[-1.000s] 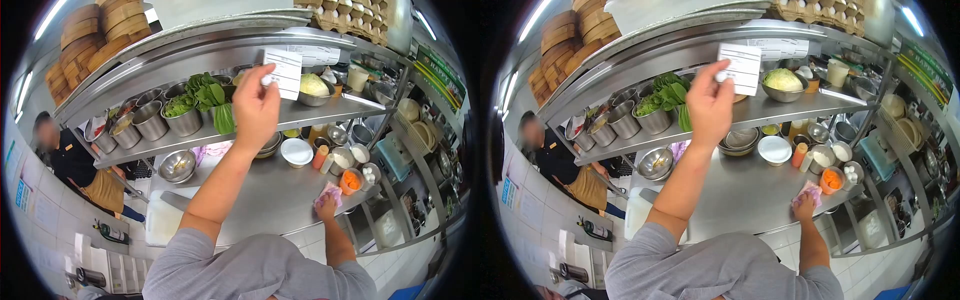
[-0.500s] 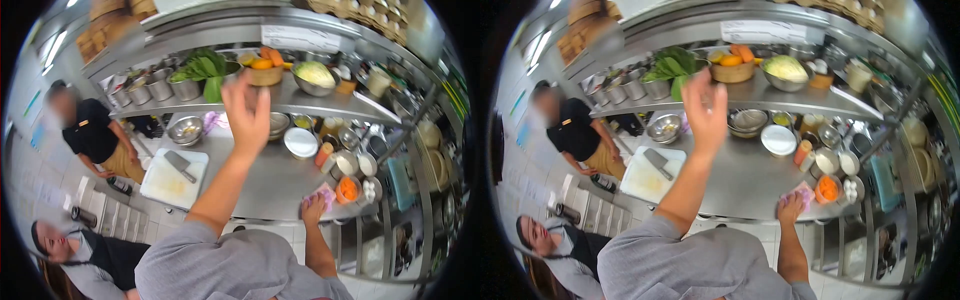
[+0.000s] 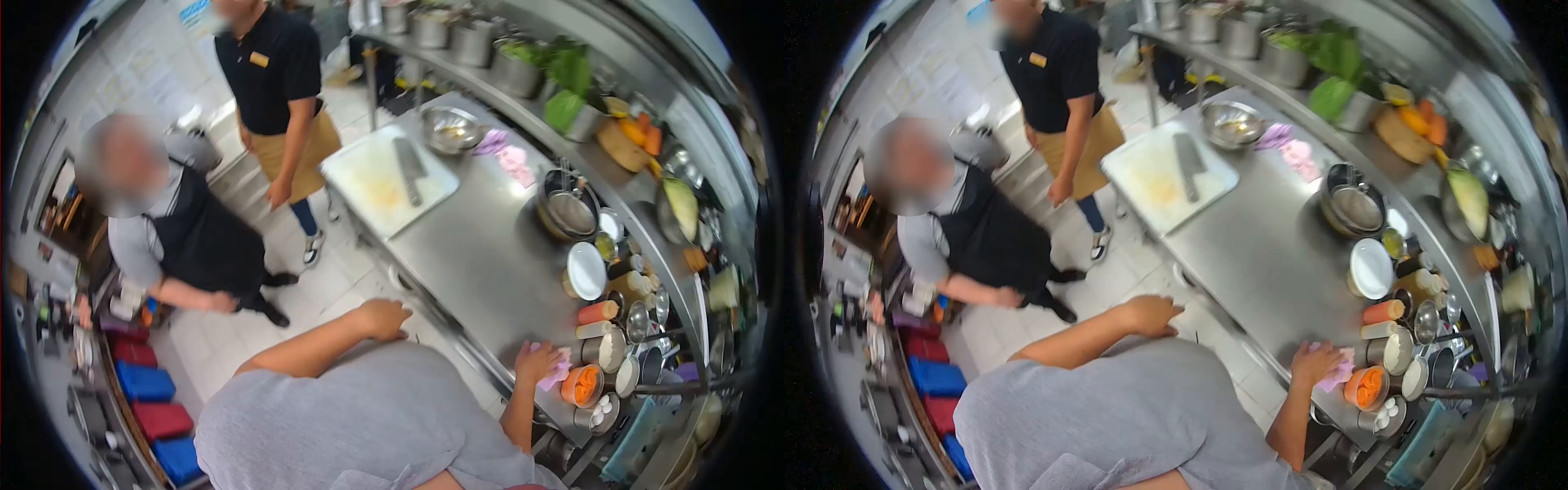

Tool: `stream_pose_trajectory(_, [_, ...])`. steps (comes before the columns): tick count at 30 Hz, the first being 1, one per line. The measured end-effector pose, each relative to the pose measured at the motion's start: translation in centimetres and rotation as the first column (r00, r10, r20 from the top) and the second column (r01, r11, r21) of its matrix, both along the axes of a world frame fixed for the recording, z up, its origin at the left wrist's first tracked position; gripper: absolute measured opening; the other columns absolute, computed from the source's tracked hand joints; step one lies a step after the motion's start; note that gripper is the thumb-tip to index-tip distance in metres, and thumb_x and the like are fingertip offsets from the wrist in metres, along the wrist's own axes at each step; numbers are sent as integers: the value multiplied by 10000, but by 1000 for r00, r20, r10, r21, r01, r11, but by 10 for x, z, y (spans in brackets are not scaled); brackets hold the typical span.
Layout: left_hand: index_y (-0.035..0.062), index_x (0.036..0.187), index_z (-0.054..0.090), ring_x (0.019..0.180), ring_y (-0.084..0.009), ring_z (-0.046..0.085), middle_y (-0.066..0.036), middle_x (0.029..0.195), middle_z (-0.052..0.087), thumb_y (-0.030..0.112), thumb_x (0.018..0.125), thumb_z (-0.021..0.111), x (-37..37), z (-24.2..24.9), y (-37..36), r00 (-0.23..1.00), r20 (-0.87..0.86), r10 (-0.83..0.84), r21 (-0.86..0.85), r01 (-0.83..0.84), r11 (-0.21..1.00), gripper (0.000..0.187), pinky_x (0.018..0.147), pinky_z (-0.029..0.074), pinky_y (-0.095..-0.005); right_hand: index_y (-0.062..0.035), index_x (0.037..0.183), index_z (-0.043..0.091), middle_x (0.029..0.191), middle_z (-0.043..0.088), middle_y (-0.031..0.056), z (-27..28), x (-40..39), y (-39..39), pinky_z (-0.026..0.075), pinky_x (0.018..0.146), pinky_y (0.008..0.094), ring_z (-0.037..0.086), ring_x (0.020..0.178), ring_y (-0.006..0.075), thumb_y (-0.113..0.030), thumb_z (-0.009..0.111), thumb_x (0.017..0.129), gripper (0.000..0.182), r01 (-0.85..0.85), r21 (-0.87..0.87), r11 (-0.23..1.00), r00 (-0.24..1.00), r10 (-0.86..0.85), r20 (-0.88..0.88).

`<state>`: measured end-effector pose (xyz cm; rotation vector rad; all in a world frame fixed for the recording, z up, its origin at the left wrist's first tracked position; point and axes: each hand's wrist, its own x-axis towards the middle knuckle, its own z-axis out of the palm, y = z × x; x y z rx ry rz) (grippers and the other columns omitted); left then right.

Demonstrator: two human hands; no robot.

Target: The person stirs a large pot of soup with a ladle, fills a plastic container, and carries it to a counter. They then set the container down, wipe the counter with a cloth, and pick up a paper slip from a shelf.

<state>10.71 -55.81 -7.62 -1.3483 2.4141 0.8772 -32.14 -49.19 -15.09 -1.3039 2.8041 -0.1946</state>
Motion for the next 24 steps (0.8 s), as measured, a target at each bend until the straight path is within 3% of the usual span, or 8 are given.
stream_pose_trajectory(2, [90,1559,559,1275,-450,659,-243,1431,649,465,999,725,4,13,3,998,66,7,34,-10,999,694,1056,545,-532,-25,1392,628,1533,552,246,9,23,-18,383,1173,611,457,1493,420,-320,769,952,549,-102,-52,993,994,100,-37])
stream_pose_trajectory(4, [86,1514,587,1249,-433,674,-231,1401,661,398,1008,729,5,16,5,1000,31,-3,24,2,1000,612,1035,555,-528,2,1292,687,1390,675,253,-2,35,-43,487,1108,517,634,1335,391,-320,770,967,465,-398,-204,895,857,442,267])
stream_pose_trajectory(6, [87,1499,597,1235,-419,683,-222,1385,669,365,1006,731,12,7,3,999,1,-32,7,32,999,582,1022,560,-523,19,1194,726,1223,751,256,15,90,-70,564,1005,464,742,1141,387,-301,773,971,393,-485,-278,829,623,550,556])
stream_pose_trajectory(9, [99,1480,610,1207,-393,698,-201,1343,685,309,991,737,27,-2,-7,995,1,-102,-73,102,992,547,1002,566,-509,23,1181,729,1156,764,240,40,187,-86,584,951,465,752,1068,402,-242,753,984,331,-597,-340,726,520,674,525])
stream_pose_trajectory(11, [98,1466,621,1179,-382,710,-190,1307,702,300,959,759,49,-6,-13,996,33,-84,-138,88,987,563,987,571,-496,26,1178,732,1119,764,236,62,246,-92,595,906,463,743,1031,429,-193,733,993,287,-778,-376,504,397,857,328])
stream_pose_trajectory(16, [79,1287,738,1163,-408,724,-212,1259,727,308,902,816,117,-33,-48,999,15,31,14,-31,999,456,971,582,-524,30,1133,738,1113,758,231,55,349,-117,586,888,470,737,1034,427,-162,718,995,237,-738,-485,469,206,841,500])
stream_pose_trajectory(21, [57,1266,733,1122,-405,750,-200,1172,766,362,950,792,172,-36,-75,987,31,159,181,-162,970,443,932,596,-524,33,1124,747,1054,763,209,34,394,-157,580,852,452,746,963,389,-139,714,997,217,-799,-413,437,172,824,540])
stream_pose_trajectory(24, [44,1241,735,1089,-400,763,-206,1113,778,383,948,793,186,-45,-87,984,-11,179,120,-176,977,452,895,602,-533,33,1123,749,1024,756,201,29,401,-178,572,826,442,741,929,367,-137,715,999,213,-778,-444,444,143,815,562])
